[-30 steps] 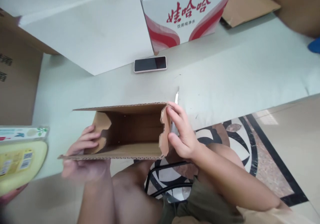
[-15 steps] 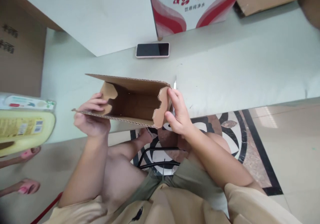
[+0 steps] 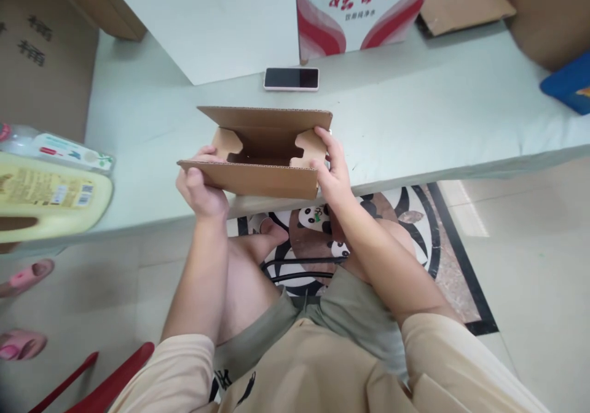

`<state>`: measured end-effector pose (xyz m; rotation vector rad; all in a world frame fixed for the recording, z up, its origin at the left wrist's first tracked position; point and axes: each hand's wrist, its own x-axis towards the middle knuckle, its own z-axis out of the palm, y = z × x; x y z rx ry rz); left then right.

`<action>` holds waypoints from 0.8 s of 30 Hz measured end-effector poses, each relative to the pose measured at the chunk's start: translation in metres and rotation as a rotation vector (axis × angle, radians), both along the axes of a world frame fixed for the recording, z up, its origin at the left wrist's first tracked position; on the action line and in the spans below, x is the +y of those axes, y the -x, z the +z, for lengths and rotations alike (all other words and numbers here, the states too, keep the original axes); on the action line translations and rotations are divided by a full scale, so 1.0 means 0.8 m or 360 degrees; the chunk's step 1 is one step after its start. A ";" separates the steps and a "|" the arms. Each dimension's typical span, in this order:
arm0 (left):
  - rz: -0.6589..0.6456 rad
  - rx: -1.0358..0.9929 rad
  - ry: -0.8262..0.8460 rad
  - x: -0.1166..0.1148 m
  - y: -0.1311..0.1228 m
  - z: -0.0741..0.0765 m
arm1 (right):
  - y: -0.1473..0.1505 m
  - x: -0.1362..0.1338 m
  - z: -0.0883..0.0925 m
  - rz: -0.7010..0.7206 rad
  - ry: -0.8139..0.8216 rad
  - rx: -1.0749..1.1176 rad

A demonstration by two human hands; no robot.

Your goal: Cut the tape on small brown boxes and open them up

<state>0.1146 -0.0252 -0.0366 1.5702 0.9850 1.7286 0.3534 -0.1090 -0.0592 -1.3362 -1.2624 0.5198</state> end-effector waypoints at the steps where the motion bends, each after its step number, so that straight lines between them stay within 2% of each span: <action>1: 0.0006 -0.0001 0.0006 -0.001 0.000 -0.002 | -0.002 0.002 -0.001 0.0002 -0.0001 0.0002; 9: 0.0164 0.0000 0.0087 0.011 -0.011 -0.009 | -0.011 0.021 -0.007 0.0040 -0.0012 0.0001; 14: 0.0105 0.0102 0.0130 0.032 -0.017 -0.002 | -0.013 0.024 -0.005 0.0033 -0.0084 0.0058; 17: 0.0052 0.0059 0.0114 0.040 -0.017 0.000 | -0.011 0.022 -0.006 0.0021 -0.0053 0.0053; 19: 0.0003 0.0024 0.0085 0.042 -0.015 0.001 | -0.008 0.022 -0.007 0.0005 -0.0073 0.0074; 24: -0.0132 0.0006 -0.0010 0.037 -0.010 0.003 | -0.004 0.029 -0.006 -0.0089 -0.0315 0.0066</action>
